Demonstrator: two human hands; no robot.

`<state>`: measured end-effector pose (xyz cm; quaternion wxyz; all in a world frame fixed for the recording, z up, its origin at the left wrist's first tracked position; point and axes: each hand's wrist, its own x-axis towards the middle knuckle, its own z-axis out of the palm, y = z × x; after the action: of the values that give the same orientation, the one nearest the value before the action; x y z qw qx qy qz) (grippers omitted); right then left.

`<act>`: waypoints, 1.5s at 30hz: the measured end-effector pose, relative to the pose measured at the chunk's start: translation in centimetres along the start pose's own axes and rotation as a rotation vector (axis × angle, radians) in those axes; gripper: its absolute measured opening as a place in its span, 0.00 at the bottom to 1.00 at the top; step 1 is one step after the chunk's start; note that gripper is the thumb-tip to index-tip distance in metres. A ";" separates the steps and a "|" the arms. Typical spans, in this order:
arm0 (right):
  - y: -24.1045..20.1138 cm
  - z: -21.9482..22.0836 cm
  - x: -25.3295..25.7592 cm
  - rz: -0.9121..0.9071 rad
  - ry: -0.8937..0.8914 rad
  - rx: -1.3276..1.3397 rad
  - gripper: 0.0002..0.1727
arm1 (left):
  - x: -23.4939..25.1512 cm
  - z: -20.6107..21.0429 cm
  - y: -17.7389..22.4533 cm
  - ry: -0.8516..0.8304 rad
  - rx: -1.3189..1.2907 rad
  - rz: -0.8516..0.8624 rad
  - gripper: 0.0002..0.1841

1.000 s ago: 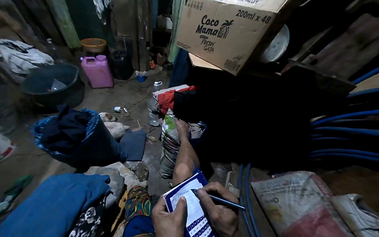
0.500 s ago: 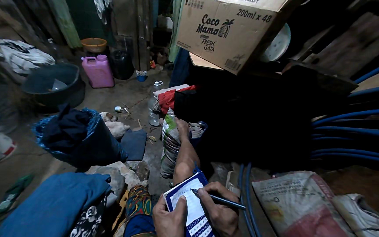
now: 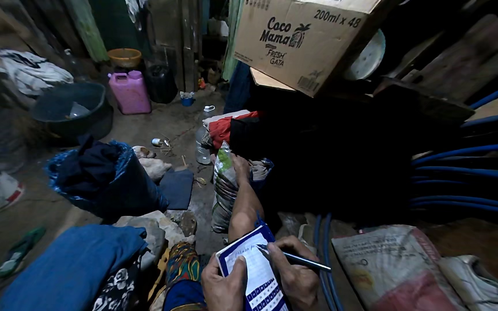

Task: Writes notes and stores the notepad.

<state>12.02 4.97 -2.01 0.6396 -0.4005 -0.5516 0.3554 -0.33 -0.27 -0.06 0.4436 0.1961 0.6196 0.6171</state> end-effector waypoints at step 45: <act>0.4 -0.5 0.0 -0.027 -0.029 -0.051 0.05 | -0.4 -0.3 0.4 -0.013 0.001 0.028 0.04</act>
<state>12.49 5.05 -2.44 0.6256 -0.4041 -0.5752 0.3384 -0.47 -0.74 0.41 0.4388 0.2092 0.6141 0.6217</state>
